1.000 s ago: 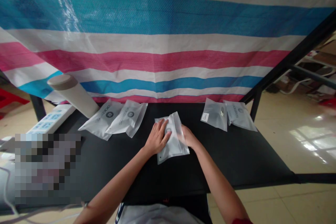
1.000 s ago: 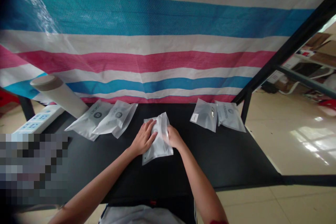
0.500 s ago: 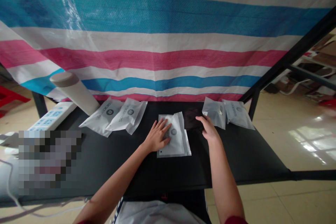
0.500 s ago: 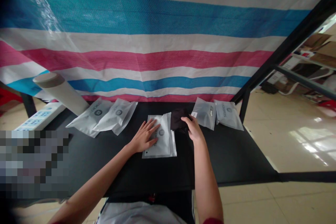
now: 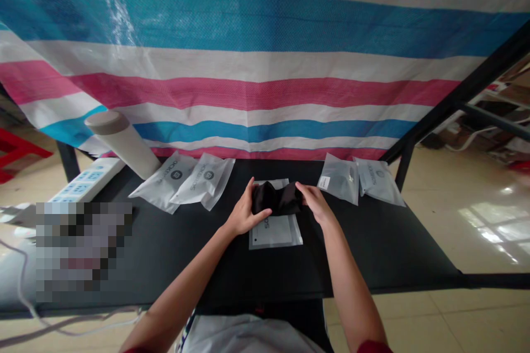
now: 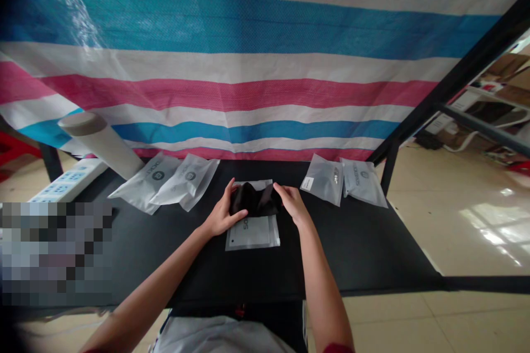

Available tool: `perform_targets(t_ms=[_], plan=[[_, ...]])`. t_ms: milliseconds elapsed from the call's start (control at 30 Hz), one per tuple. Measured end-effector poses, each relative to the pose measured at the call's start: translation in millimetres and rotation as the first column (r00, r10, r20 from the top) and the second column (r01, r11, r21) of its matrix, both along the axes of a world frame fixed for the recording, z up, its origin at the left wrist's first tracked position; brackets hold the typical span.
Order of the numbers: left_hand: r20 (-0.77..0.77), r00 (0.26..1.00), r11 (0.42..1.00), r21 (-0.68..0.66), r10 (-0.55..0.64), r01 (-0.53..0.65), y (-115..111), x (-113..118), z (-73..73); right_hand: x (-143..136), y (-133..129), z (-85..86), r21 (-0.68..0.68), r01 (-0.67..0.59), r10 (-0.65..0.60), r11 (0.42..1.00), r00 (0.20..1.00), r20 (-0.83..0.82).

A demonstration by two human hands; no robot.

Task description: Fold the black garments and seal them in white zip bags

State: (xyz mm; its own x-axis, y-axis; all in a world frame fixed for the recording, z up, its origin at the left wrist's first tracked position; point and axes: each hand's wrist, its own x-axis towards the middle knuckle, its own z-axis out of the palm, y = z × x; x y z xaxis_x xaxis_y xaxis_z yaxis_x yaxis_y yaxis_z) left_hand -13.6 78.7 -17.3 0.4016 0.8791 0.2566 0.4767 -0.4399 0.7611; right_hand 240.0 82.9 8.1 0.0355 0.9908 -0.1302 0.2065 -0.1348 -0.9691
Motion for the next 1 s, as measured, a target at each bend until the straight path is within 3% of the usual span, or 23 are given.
perform_targets(t_ms=[200,333,400,500,600,667,867,1000], plan=[[0.152,0.967,0.976,0.037,0.205,-0.213,7.5,-7.8,-3.9,6.0,3.0,-1.9,-0.102,0.166,-0.179,0.981,0.974,-0.138],[0.232,0.918,0.93,0.106,0.322,-0.353,13.0,-12.3,1.1,11.9,3.5,-5.4,-0.052,0.128,-0.126,0.99,0.991,0.035],[0.173,0.934,0.932,0.133,0.313,-0.337,13.5,-14.5,6.0,15.0,4.6,-9.6,0.006,0.105,-0.105,0.994,0.983,0.15],[-0.093,0.945,0.941,0.157,0.315,-0.298,12.2,-17.7,10.1,19.4,7.2,-18.8,0.057,0.08,-0.093,0.995,0.958,0.272],[-0.344,0.886,0.95,0.154,0.31,-0.273,11.4,-20.9,8.7,23.6,8.4,-26.3,0.022,0.072,-0.075,0.997,0.913,0.402],[-0.417,0.857,0.951,0.187,0.303,-0.245,12.0,-23.8,7.2,26.3,7.5,-27.8,0.0,0.059,-0.052,0.998,0.877,0.477],[-0.351,0.894,0.945,0.268,0.279,-0.189,15.8,-33.2,13.1,30.8,5.4,-20.7,0.088,0.026,-0.072,0.996,0.817,0.572],[-0.217,0.944,0.946,0.263,0.249,-0.189,13.9,-32.6,25.5,27.7,8.6,-14.4,0.257,0.081,-0.168,0.963,0.927,0.336]])
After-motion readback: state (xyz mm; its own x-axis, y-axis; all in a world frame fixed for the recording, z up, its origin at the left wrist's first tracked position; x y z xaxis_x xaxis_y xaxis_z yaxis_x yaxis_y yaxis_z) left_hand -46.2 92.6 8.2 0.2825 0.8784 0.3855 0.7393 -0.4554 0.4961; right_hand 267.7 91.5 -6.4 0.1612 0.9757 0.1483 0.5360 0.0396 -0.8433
